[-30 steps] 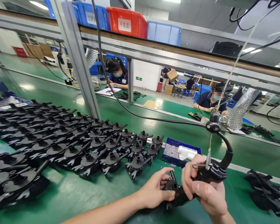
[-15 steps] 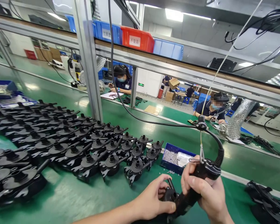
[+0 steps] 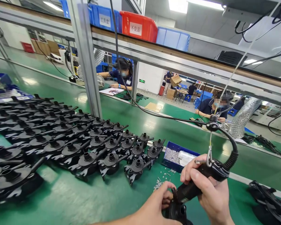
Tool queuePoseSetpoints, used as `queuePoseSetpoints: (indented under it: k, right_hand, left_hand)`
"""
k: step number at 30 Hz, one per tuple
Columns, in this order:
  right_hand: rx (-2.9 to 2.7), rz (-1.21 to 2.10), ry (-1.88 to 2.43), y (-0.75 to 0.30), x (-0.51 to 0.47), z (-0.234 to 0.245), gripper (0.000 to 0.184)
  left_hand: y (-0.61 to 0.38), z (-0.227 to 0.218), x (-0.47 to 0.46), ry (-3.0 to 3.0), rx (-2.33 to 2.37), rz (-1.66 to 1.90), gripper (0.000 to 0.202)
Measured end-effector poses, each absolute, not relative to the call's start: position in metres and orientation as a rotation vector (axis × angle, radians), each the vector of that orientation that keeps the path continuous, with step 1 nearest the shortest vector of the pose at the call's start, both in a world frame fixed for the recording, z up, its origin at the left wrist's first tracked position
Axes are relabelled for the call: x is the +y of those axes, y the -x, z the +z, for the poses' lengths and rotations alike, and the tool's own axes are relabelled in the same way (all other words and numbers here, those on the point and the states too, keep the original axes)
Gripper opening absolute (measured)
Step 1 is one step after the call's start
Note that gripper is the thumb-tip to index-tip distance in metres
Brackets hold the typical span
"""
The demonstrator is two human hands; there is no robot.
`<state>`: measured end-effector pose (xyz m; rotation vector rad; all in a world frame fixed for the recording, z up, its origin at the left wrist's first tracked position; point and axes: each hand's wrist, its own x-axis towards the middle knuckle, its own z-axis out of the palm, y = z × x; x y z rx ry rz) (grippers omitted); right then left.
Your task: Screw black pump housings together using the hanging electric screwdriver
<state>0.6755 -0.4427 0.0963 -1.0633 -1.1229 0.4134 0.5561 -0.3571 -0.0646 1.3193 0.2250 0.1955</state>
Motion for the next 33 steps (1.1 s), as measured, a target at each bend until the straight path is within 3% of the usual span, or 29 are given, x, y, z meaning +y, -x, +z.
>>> queuePoseSetpoints:
  k: [8, 22, 33]
  right_hand:
    - [-0.913, 0.461, 1.162, -0.645, -0.442, 0.09, 0.027]
    - [-0.92, 0.507, 1.083, -0.646, -0.441, 0.092, 0.017]
    - [-0.919, 0.488, 1.087, -0.644, -0.444, 0.092, 0.022]
  left_hand:
    - [-0.553, -0.044, -0.356, -1.194, 0.244, 0.176, 0.088]
    - [-0.548, -0.028, -0.359, -1.237, 0.27, 0.211, 0.084]
    - [-0.548, -0.031, -0.361, -1.286, 0.241, 0.231, 0.076]
